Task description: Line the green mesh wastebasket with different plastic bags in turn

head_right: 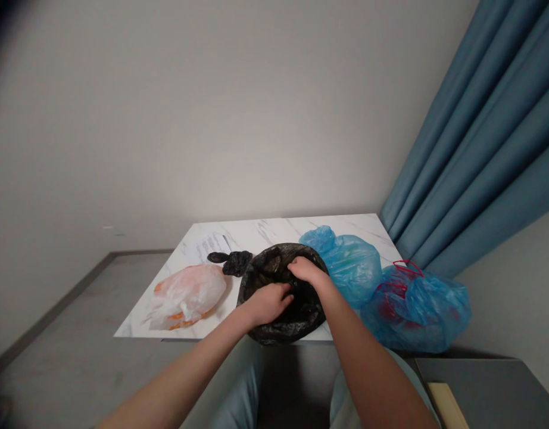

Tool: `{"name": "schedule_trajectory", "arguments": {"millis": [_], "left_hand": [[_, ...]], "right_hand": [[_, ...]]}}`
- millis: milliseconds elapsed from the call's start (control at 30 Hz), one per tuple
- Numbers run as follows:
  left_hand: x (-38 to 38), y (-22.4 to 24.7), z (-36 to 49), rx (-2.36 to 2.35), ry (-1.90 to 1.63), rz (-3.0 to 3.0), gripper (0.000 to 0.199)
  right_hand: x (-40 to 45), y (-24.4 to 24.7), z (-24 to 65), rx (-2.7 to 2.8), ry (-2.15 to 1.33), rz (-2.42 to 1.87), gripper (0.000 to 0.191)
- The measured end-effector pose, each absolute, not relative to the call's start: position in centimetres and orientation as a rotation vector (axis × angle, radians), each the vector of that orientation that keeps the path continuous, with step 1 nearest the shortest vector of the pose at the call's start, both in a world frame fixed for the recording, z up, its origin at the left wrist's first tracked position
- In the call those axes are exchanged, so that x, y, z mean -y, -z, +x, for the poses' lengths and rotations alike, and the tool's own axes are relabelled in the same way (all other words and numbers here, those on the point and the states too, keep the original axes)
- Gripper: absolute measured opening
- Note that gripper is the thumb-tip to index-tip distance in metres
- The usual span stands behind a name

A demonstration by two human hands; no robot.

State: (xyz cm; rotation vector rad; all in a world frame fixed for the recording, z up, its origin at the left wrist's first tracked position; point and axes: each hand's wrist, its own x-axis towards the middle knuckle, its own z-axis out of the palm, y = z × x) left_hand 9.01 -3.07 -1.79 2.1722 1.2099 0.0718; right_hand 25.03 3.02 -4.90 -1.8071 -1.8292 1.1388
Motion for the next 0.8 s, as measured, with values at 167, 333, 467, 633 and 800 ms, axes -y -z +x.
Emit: {"name": "schedule_trajectory", "arguments": {"millis": [167,333,467,633,800], "left_hand": [[5.9,1.5,5.1,-1.951,-1.01,1.923,0.044],[8.2,6.1,4.5,-2.007,-0.817,1.151,0.075],[8.6,7.5,5.7,-1.813,-0.775,1.098,0.075],[8.5,7.0,5.8,-1.681,-1.109,1.035,0.084],[8.3,6.8,5.6,-1.373,-1.595,0.729,0.079]], "right_hand": [[-2.4,4.8,24.3,1.969,-1.269,-1.806,0.017],[-0.8,4.9,22.2,2.173,-1.395,-1.827,0.013],[1.2,5.1,19.2,2.425,-1.445,-1.77,0.022],[3.4,4.2,18.0,2.596,-1.397,-1.719,0.029],[5.0,3.6,19.4,2.767,-1.423,-1.632,0.058]]}}
